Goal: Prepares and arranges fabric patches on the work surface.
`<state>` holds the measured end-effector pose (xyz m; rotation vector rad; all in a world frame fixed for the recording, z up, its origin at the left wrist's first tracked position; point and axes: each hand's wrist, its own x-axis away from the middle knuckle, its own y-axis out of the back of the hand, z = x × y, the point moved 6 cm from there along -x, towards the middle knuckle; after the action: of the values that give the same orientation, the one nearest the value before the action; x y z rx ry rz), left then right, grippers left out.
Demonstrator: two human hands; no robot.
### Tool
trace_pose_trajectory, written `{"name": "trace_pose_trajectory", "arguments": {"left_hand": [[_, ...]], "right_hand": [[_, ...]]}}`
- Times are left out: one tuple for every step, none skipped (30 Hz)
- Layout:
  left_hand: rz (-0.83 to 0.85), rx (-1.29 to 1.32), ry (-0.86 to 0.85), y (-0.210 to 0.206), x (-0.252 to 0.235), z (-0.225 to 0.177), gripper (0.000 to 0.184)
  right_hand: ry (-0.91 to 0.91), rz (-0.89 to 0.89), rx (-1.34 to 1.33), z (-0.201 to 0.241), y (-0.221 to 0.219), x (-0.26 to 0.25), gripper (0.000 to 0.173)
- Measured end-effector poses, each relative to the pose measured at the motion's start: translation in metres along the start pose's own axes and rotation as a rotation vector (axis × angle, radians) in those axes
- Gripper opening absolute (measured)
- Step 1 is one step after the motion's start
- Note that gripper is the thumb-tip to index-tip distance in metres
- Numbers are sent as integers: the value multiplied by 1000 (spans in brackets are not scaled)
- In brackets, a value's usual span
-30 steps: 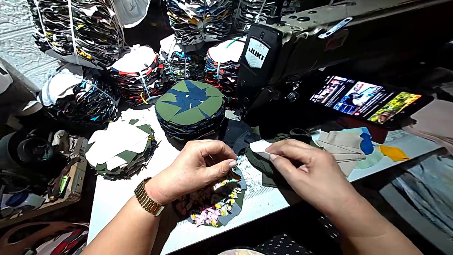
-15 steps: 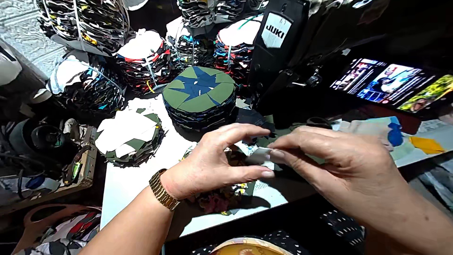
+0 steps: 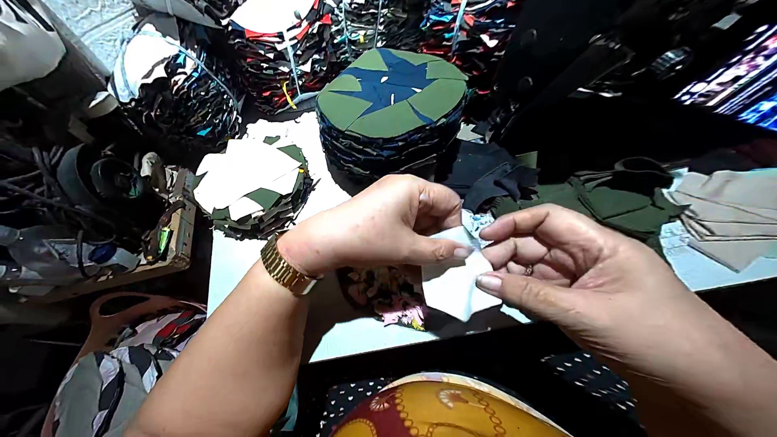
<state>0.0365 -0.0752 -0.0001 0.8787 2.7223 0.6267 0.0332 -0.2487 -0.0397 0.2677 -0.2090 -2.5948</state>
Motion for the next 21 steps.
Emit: {"name": "trace_pose_trajectory", "arguments": {"left_hand": [[79, 13, 60, 0, 2, 2, 11], [142, 24, 120, -1, 5, 5, 11], [187, 30, 171, -2, 7, 8, 12], [221, 27, 218, -2, 9, 11, 12], [241, 4, 256, -3, 9, 14, 13], [245, -36, 286, -4, 9, 16, 15], [239, -83, 311, -5, 8, 17, 15], [232, -128, 326, -5, 7, 19, 16], [233, -170, 334, -5, 5, 21, 17], [228, -197, 333, -5, 4, 22, 18], [219, -211, 331, -5, 3, 23, 19], [212, -225, 330, -5, 3, 24, 19], [214, -255, 323, -6, 2, 24, 19], [217, -300, 318, -6, 1, 24, 19], [216, -350, 313, -6, 0, 24, 20], [203, -391, 291, -5, 0, 23, 21], [177, -418, 260, -3, 1, 23, 22], [144, -440, 226, -1, 2, 22, 23], [112, -466, 212, 2, 3, 21, 22], [93, -496, 213, 5, 3, 20, 21], [88, -520, 230, 7, 3, 21, 21]], "right_hand": [[-20, 20, 11, -2, -3, 3, 41], [-31, 45, 35, -3, -6, 6, 40], [-26, 64, 65, -4, -11, 9, 39], [-8, 65, 97, -5, -15, 10, 38], [18, 56, 138, -6, -19, 11, 38], [50, 40, 198, -6, -22, 11, 38], [99, 20, 282, -5, -23, 10, 37], [154, 2, 380, -5, -24, 10, 37], [205, -8, 466, -4, -25, 10, 35], [245, -16, 525, -4, -26, 10, 33], [270, -18, 564, -3, -26, 10, 32], [291, -15, 593, -3, -27, 10, 31], [312, -17, 626, -1, -26, 10, 31], [337, -23, 662, 1, -26, 10, 31], [361, -24, 696, 3, -25, 10, 30], [382, -20, 720, 6, -25, 10, 28], [407, -7, 731, 9, -25, 10, 23], [439, 13, 730, 13, -27, 12, 19], [470, 36, 724, 15, -30, 13, 16], [497, 65, 718, 15, -35, 15, 16], [517, 103, 723, 12, -40, 17, 16]]}}
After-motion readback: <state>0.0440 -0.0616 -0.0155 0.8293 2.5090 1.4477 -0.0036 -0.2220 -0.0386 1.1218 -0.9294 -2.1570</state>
